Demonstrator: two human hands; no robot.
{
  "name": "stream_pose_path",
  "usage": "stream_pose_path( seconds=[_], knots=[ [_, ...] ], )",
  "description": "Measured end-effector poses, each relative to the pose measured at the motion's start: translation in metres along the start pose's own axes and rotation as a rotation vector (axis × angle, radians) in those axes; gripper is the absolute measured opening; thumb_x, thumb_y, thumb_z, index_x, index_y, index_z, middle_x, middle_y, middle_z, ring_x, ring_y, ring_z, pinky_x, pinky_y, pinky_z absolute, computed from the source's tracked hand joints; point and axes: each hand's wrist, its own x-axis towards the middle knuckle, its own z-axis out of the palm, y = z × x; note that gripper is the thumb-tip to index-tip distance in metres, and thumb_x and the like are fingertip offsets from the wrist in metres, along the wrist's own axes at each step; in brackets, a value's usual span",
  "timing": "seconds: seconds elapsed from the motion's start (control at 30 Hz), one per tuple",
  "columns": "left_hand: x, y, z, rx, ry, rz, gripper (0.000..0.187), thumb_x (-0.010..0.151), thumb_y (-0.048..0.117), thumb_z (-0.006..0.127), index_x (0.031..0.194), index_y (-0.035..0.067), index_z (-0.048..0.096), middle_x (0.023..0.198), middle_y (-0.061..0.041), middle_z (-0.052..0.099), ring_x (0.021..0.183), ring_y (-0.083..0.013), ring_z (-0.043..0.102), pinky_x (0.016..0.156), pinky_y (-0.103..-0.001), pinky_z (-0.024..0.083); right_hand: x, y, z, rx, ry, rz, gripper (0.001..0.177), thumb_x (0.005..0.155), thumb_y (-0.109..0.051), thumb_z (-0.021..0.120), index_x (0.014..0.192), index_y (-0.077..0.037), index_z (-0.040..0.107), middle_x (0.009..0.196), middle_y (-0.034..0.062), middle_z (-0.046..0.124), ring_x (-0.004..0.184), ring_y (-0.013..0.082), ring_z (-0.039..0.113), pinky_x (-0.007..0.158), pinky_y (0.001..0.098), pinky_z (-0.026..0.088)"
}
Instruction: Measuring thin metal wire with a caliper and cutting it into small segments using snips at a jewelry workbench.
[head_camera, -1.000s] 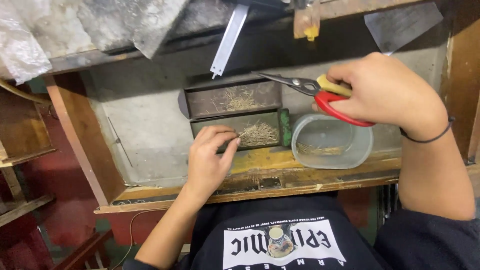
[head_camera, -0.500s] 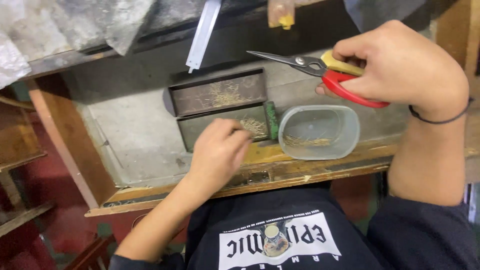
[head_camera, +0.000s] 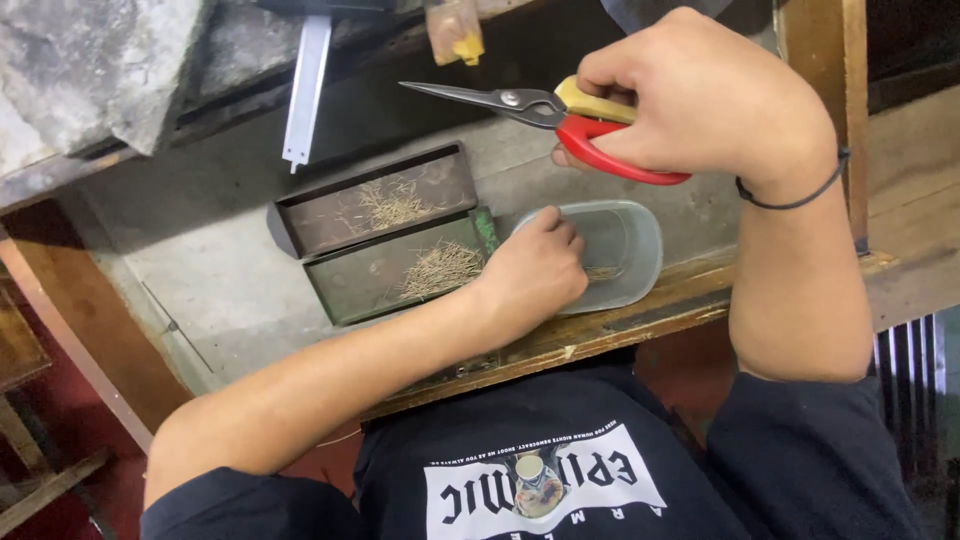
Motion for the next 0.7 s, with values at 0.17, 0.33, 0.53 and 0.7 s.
stream_pose_path(
  seconds=[0.17,0.33,0.53,0.7],
  knots=[
    [0.008,0.008,0.020,-0.005,-0.270,0.119,0.009,0.071,0.022,0.074,0.069,0.030,0.076,0.070,0.000,0.072,0.067,-0.0218,0.063,0.075,-0.038,0.042,-0.003,0.009,0.000,0.013,0.005,0.018,0.039,0.090,-0.025,0.071,0.066,-0.011,0.044,0.049,0.0027,0.035,0.049,0.0183,0.033,0.050,0.0355,0.031],
    [0.011,0.010,0.038,-0.037,-0.425,0.147,0.013,0.076,0.016,0.074,0.068,0.026,0.074,0.072,0.000,0.072,0.066,-0.0235,0.064,0.061,-0.036,0.044,-0.005,0.006,-0.005,0.039,-0.002,0.050,0.047,0.091,-0.032,0.074,0.067,-0.010,0.040,0.054,0.0047,0.035,0.052,0.0215,0.033,0.052,0.0382,0.030],
    [0.019,0.001,0.021,-0.136,-0.594,0.122,0.015,0.091,0.017,0.068,0.082,0.022,0.079,0.081,0.001,0.076,0.074,-0.0253,0.073,0.061,-0.039,0.054,-0.006,0.001,-0.010,0.067,-0.032,0.147,0.047,0.094,-0.032,0.070,0.068,-0.011,0.037,0.056,0.0045,0.035,0.055,0.0205,0.030,0.051,0.0389,0.027],
    [0.013,-0.008,-0.003,-0.200,-0.311,0.049,0.009,0.082,0.013,0.069,0.076,0.018,0.073,0.081,-0.003,0.069,0.067,-0.0271,0.069,0.048,-0.042,0.051,-0.005,0.006,-0.007,0.031,-0.015,0.108,0.044,0.094,-0.029,0.069,0.068,-0.011,0.037,0.056,0.0043,0.032,0.054,0.0215,0.028,0.050,0.0404,0.023]
  ],
)
